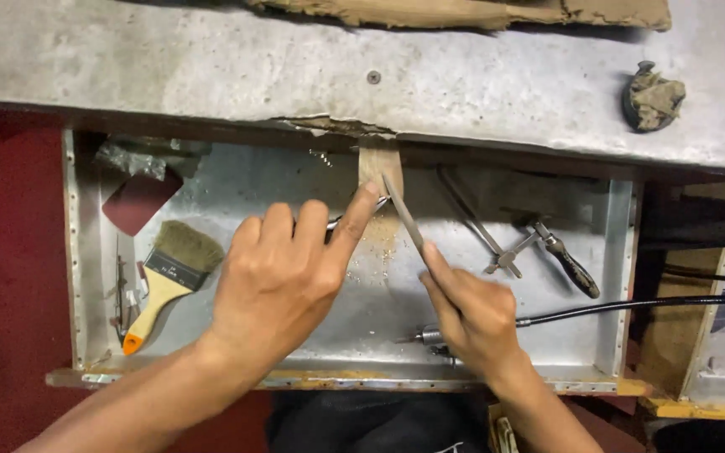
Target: Filing and shaping a small metal jewelry component on a wooden bench pin using a hand file and pliers.
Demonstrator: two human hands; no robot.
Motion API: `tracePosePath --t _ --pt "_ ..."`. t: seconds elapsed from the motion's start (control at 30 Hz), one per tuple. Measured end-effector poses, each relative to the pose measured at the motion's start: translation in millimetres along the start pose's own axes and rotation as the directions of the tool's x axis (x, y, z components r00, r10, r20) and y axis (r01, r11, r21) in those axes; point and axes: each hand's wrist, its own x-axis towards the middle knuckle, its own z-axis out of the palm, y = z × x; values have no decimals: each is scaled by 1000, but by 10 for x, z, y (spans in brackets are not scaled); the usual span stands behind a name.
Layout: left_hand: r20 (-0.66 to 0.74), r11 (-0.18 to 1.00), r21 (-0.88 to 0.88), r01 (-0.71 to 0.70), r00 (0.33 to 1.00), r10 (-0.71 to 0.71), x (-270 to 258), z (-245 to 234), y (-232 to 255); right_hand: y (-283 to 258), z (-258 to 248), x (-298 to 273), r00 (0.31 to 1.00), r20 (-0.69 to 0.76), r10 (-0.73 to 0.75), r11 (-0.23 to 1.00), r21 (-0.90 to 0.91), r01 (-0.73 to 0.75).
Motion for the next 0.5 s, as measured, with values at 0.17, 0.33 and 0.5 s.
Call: tracePosePath --t 0.17,0.33,0.5 --pt "51 1000 1 -26 998 26 -1 -47 5 -120 4 150 1000 -1 -6 1000 -16 6" --pt "49 1000 -5 -30 998 30 12 -20 -29 -124 -98 310 987 37 154 978 134 -158" --pt "79 999 -7 -49 996 50 15 -23 -43 -99 -83 91 941 169 293 880 336 -335"
